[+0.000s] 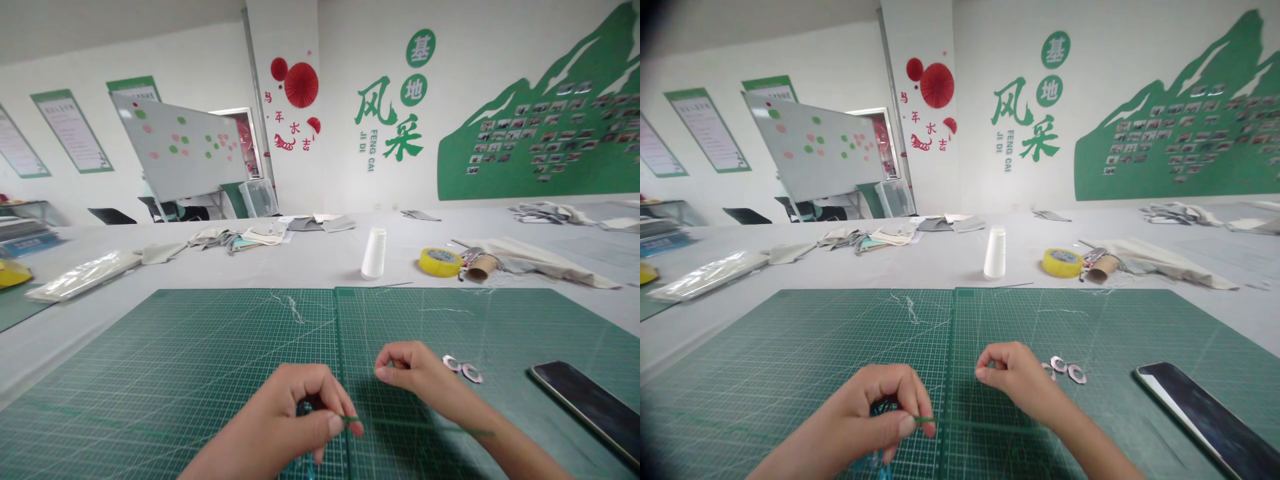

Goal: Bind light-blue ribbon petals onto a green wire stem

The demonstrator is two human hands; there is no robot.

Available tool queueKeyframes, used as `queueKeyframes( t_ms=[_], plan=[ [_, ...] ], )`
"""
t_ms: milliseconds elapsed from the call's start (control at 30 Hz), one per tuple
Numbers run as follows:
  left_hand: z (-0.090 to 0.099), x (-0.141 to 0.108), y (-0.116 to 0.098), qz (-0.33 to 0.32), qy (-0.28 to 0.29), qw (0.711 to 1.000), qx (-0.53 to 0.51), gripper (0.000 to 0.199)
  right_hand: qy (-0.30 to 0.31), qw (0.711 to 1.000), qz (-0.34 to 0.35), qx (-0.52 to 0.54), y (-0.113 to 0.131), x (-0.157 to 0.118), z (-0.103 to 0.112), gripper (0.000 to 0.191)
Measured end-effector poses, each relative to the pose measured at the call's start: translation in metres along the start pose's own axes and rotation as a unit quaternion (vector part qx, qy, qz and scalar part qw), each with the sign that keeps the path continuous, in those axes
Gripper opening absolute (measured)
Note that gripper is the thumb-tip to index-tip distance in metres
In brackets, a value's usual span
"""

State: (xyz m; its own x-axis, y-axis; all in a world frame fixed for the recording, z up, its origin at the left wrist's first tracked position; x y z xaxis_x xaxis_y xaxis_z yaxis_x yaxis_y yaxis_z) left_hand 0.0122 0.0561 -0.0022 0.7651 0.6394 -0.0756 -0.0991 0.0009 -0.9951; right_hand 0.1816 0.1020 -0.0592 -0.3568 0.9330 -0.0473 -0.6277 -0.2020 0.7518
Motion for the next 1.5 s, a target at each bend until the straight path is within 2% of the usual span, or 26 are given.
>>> queueKeyframes(
  t_ms=[100,133,167,200,233,267,333,367,400,433,533,633,767,933,1100,1233,1433,1500],
  plan=[
    [0.009,0.009,0.016,0.022,-0.065,0.996,-0.05,0.011,-0.027,0.999,0.024,-0.036,0.013,-0.008,0.0,0.014],
    [0.011,0.011,0.021,0.027,-0.08,0.995,-0.061,0.011,-0.038,0.998,0.039,-0.038,0.022,-0.012,-0.002,0.024],
    [0.012,0.013,0.025,0.033,-0.09,0.993,-0.071,0.011,-0.043,0.996,0.066,-0.029,0.033,-0.015,-0.008,0.042],
    [0.012,0.014,0.028,0.036,-0.098,0.992,-0.078,0.011,-0.037,0.996,0.077,0.007,0.041,-0.017,-0.017,0.057],
    [0.012,0.014,0.03,0.037,-0.105,0.991,-0.079,0.011,-0.021,0.995,0.068,0.07,0.044,-0.018,-0.028,0.063],
    [0.012,0.014,0.032,0.037,-0.109,0.99,-0.079,0.011,0.004,0.986,0.063,0.153,0.048,-0.017,-0.041,0.062],
    [0.012,0.014,0.033,0.035,-0.115,0.99,-0.078,0.01,0.075,0.936,0.089,0.333,0.061,-0.015,-0.07,0.055],
    [0.012,0.013,0.032,0.035,-0.12,0.989,-0.077,0.01,0.097,0.911,0.099,0.388,0.066,-0.014,-0.08,0.052],
    [0.013,0.013,0.032,0.036,-0.125,0.989,-0.076,0.01,0.104,0.901,0.089,0.413,0.066,-0.013,-0.086,0.046],
    [0.014,0.012,0.031,0.038,-0.131,0.988,-0.074,0.01,0.091,0.905,0.076,0.409,0.062,-0.013,-0.088,0.041],
    [0.02,0.01,0.027,0.04,-0.157,0.986,-0.048,0.012,-0.013,0.958,0.055,0.282,0.051,-0.018,-0.071,0.022],
    [0.023,0.009,0.025,0.037,-0.167,0.985,-0.029,0.012,-0.089,0.984,0.112,0.103,0.061,-0.031,-0.051,0.025],
    [0.025,0.009,0.027,0.04,-0.173,0.984,0.0,0.011,-0.116,0.967,0.212,-0.084,0.084,-0.044,-0.044,0.029],
    [0.029,0.003,0.012,0.037,-0.209,0.965,0.153,0.015,-0.172,0.916,0.25,-0.261,0.095,-0.056,-0.034,0.031],
    [0.023,-0.001,-0.006,0.004,-0.209,0.927,0.312,0.019,-0.194,0.878,0.291,-0.328,0.108,-0.065,-0.03,0.031],
    [0.014,-0.002,-0.009,-0.027,-0.19,0.891,0.411,0.021,-0.203,0.869,0.303,-0.335,0.116,-0.064,-0.028,0.037],
    [0.004,-0.006,-0.015,-0.042,-0.184,0.774,0.604,0.029,-0.219,0.865,0.31,-0.329,0.12,-0.064,-0.02,0.042],
    [0.0,-0.007,-0.016,-0.037,-0.155,0.756,0.635,0.031,-0.214,0.873,0.299,-0.32,0.117,-0.062,-0.015,0.041]
  ],
)
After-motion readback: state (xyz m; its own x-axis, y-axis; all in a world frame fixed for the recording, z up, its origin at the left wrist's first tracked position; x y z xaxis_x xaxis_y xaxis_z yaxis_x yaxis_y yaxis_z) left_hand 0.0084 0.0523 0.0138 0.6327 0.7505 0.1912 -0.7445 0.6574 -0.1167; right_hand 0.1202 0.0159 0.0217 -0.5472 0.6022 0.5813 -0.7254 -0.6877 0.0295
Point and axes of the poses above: each hand's wrist, its own x-axis towards the middle knuckle, its own z-axis out of the back of the hand, y = z × x, the point moved 9 cm from there along x, towards the middle knuckle, and after that the axes turned 8 degrees about y, right-handed, at the moved point
